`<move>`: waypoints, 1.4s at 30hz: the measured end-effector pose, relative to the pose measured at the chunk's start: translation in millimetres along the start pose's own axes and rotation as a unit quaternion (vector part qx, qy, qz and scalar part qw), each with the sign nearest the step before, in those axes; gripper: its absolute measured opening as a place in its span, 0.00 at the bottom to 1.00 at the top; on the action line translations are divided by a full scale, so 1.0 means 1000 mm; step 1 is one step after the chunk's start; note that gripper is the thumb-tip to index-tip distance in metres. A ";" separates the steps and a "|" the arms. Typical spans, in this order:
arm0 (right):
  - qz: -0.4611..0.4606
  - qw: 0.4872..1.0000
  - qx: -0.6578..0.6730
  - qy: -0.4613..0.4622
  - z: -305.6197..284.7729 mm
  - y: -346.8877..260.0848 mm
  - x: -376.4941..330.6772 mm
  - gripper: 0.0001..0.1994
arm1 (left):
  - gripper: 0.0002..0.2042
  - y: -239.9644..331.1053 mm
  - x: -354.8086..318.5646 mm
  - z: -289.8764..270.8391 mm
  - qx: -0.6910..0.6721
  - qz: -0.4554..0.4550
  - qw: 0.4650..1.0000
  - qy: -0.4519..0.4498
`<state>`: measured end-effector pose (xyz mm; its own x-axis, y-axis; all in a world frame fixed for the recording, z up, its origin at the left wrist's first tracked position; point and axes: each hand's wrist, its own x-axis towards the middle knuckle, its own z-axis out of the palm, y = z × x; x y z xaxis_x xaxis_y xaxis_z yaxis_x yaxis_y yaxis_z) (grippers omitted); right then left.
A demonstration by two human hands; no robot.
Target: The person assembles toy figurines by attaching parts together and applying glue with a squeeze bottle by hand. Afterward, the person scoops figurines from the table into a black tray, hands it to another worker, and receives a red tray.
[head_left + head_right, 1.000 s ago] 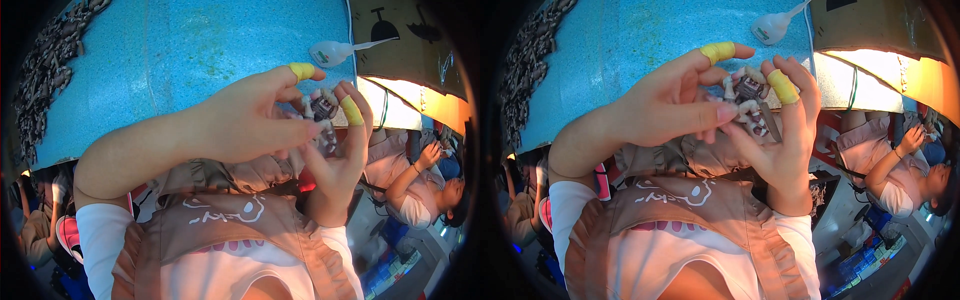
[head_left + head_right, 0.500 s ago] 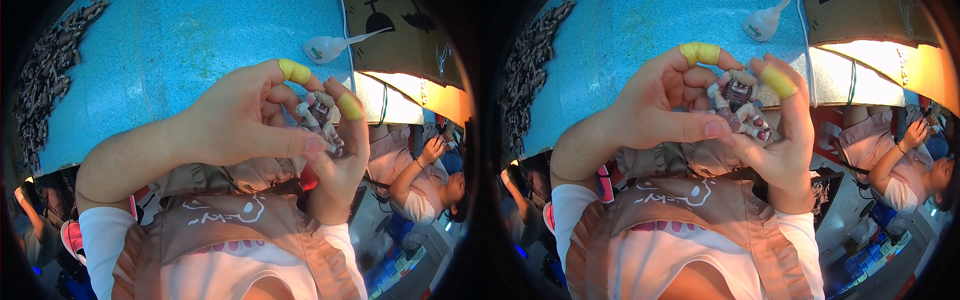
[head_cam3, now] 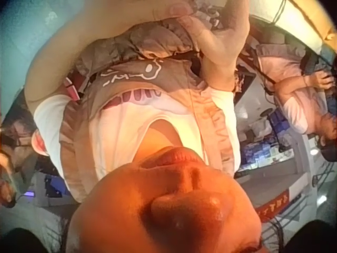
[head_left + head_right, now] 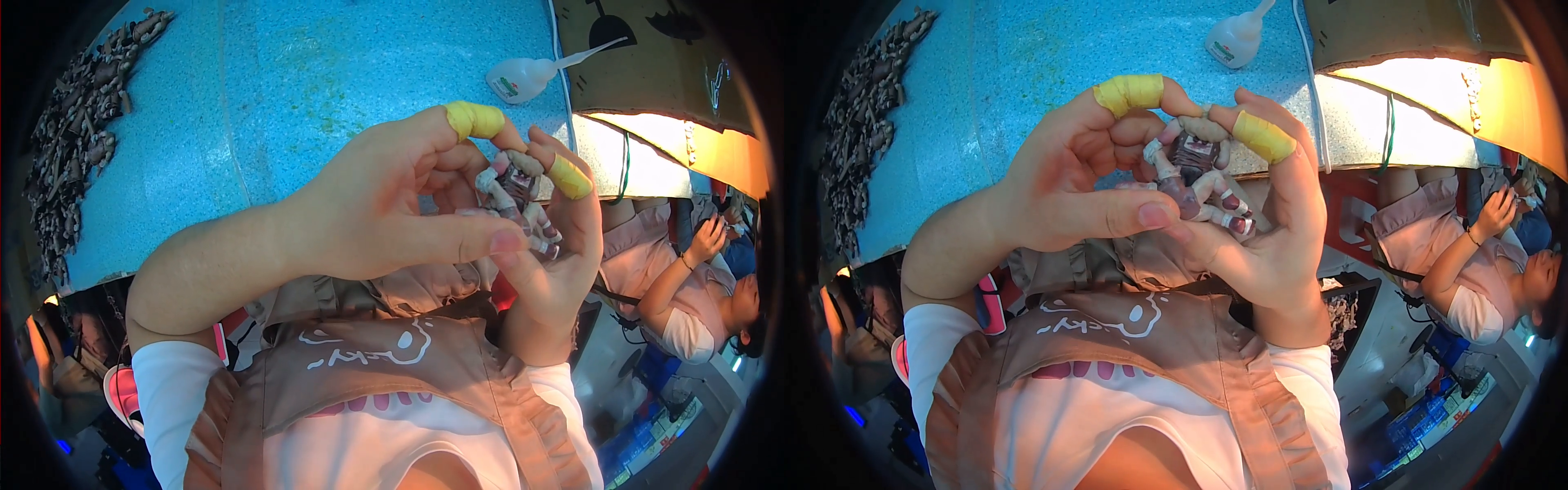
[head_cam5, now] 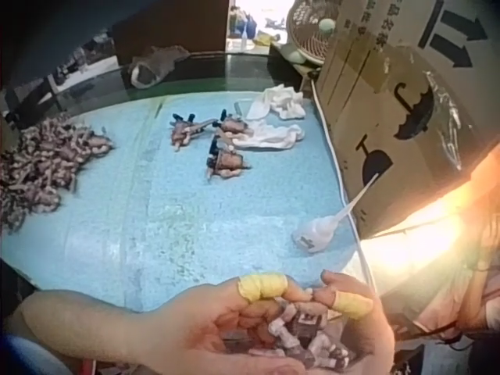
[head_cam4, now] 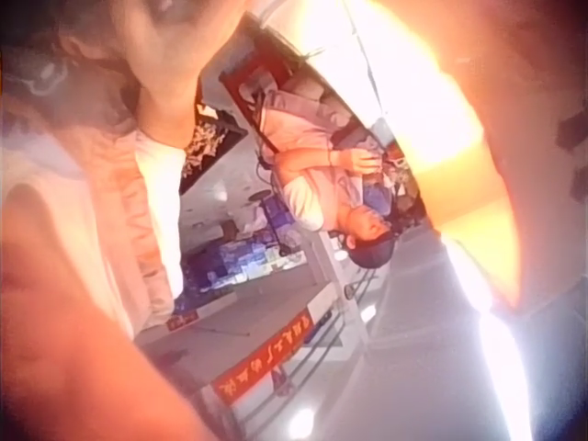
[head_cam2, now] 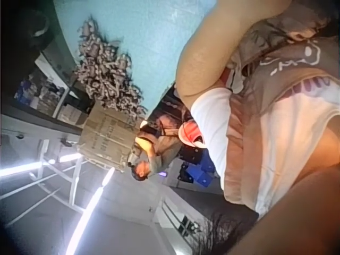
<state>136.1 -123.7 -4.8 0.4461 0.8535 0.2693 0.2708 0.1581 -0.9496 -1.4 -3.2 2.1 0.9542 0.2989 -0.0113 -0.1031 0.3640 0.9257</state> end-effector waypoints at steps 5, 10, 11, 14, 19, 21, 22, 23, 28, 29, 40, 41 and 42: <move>-0.045 0.996 -0.024 -0.070 -0.014 0.004 0.006 0.35 | 0.31 0.001 -0.001 0.000 0.016 -0.015 1.000 -0.004; -0.083 0.994 -0.055 -0.050 -0.012 0.005 0.004 0.36 | 0.30 -0.005 -0.001 0.001 0.006 0.043 0.999 -0.008; -0.084 0.994 -0.056 -0.046 -0.005 0.000 0.002 0.36 | 0.30 -0.006 0.001 -0.001 0.007 0.042 0.999 -0.013; 0.064 0.958 0.272 0.059 0.010 -0.017 0.001 0.32 | 0.31 -0.004 0.001 -0.004 0.126 0.059 0.990 -0.030; -0.077 0.997 -0.005 -0.023 -0.005 -0.001 0.006 0.23 | 0.31 -0.005 0.002 0.001 -0.085 0.022 0.996 -0.024; -0.196 0.969 -0.147 -0.021 0.000 -0.002 0.009 0.20 | 0.30 -0.003 0.005 0.000 -0.101 0.004 0.995 -0.019; -0.195 0.970 -0.142 -0.020 0.002 -0.002 0.009 0.20 | 0.29 -0.002 0.006 -0.001 -0.120 -0.011 0.993 -0.018; -0.202 0.967 -0.155 -0.013 0.004 -0.003 0.009 0.21 | 0.29 -0.001 0.006 -0.002 -0.118 -0.014 0.993 -0.015; -0.240 0.953 -0.183 0.019 0.011 0.003 0.008 0.21 | 0.27 -0.003 0.007 -0.005 -0.107 -0.001 0.994 -0.018; -0.240 0.952 -0.186 0.023 0.012 0.004 0.008 0.21 | 0.27 -0.002 0.006 -0.006 -0.107 -0.002 0.994 -0.015; -0.245 0.938 -0.242 0.023 0.015 0.002 0.008 0.20 | 0.25 0.000 0.006 -0.007 -0.092 -0.035 0.995 0.004; -0.241 0.939 -0.242 0.023 0.015 0.002 0.008 0.20 | 0.25 -0.001 0.006 -0.007 -0.092 -0.035 0.995 0.004; -0.237 0.940 -0.243 0.023 0.015 0.002 0.008 0.19 | 0.25 -0.001 0.007 -0.007 -0.107 -0.043 0.993 0.007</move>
<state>127.0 -109.0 -7.4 0.2108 0.7194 0.6619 0.8011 0.2609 -0.5386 3.0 4.5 -1.3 0.9583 0.2701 -0.0934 -0.0800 0.5673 0.8196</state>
